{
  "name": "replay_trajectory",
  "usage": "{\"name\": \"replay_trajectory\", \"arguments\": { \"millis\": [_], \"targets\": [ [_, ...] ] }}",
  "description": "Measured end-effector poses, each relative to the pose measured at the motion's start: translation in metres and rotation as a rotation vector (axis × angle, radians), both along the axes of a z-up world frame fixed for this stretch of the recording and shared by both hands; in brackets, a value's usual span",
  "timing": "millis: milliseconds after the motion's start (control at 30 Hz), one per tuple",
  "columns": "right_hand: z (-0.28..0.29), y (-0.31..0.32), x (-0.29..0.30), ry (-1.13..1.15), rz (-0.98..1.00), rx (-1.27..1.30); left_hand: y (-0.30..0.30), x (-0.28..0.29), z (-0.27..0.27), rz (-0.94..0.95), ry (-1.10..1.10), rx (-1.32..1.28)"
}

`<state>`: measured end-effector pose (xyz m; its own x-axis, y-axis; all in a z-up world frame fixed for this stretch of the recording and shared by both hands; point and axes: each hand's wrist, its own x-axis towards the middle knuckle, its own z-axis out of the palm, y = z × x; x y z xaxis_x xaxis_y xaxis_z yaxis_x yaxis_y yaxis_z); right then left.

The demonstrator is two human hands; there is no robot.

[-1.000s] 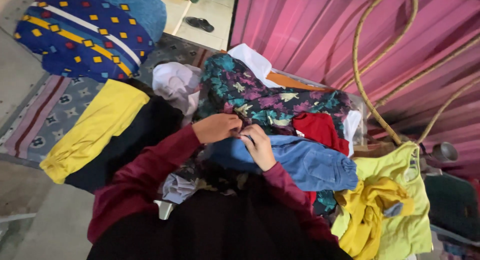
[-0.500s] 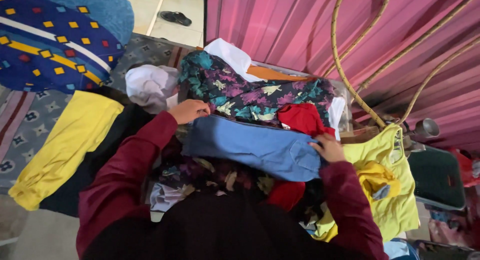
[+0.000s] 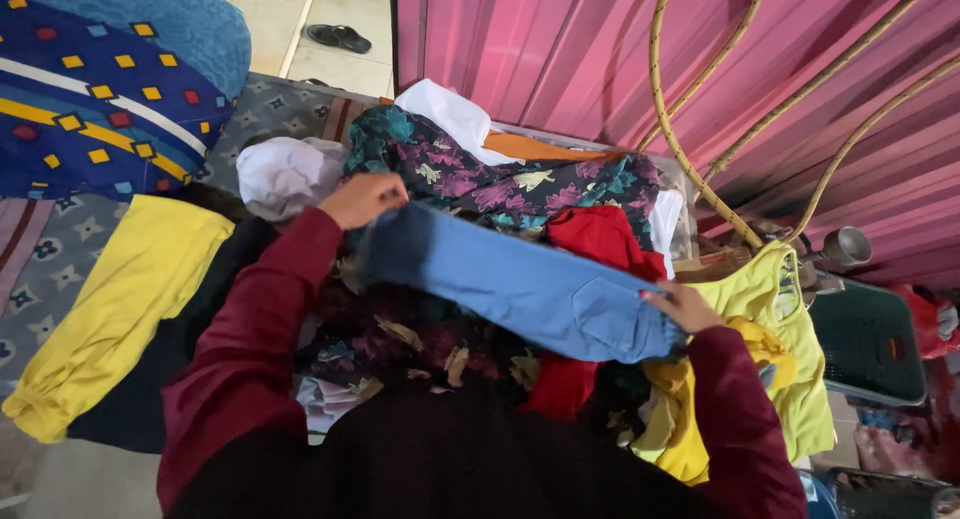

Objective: The person folds a yellow garment, a pair of blue jeans, a yellow t-shirt, and a red t-shirt by hand. They place each folded item into a stack on a patterned surface. The person also briefly handles a cardboard box during the process.

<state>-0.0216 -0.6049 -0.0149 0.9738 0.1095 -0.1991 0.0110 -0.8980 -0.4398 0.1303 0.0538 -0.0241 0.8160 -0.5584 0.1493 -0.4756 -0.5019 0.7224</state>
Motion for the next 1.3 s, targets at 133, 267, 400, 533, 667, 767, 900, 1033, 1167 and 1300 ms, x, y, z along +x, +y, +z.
{"name": "replay_trajectory", "arguments": {
  "millis": [133,267,400,533,667,767,900,1033,1167,1300],
  "targets": [
    [0.062,0.006,-0.003,-0.531,-0.065,-0.14,0.007,-0.038,0.1,0.176,-0.209,-0.164],
    [0.122,0.057,-0.022,-0.843,-0.077,-0.104,0.023,-0.067,0.128,0.184,-0.514,0.047],
    [0.135,0.054,-0.02,-0.62,-0.057,0.074,0.04,-0.083,0.139,0.218,-0.525,0.021],
    [0.087,0.031,0.012,-0.22,0.031,0.233,0.045,-0.063,0.094,0.229,-0.24,0.029],
    [-0.024,0.02,0.054,-0.121,0.051,0.209,0.045,-0.006,-0.052,0.191,-0.064,0.011],
    [-0.092,0.006,0.077,-0.047,0.039,0.289,0.038,0.011,-0.115,0.302,-0.098,0.048],
    [-0.105,0.0,0.093,0.005,0.046,0.253,0.027,0.011,-0.113,0.424,0.017,0.11],
    [-0.094,-0.007,0.105,0.22,0.085,0.063,0.027,0.002,-0.107,0.364,-0.026,0.173],
    [-0.099,-0.032,0.12,0.353,0.181,0.096,0.015,-0.041,-0.047,0.445,-0.001,0.169],
    [-0.068,-0.029,0.124,0.457,0.202,0.119,-0.006,-0.076,-0.009,0.762,-0.437,0.147]
  ]
}}
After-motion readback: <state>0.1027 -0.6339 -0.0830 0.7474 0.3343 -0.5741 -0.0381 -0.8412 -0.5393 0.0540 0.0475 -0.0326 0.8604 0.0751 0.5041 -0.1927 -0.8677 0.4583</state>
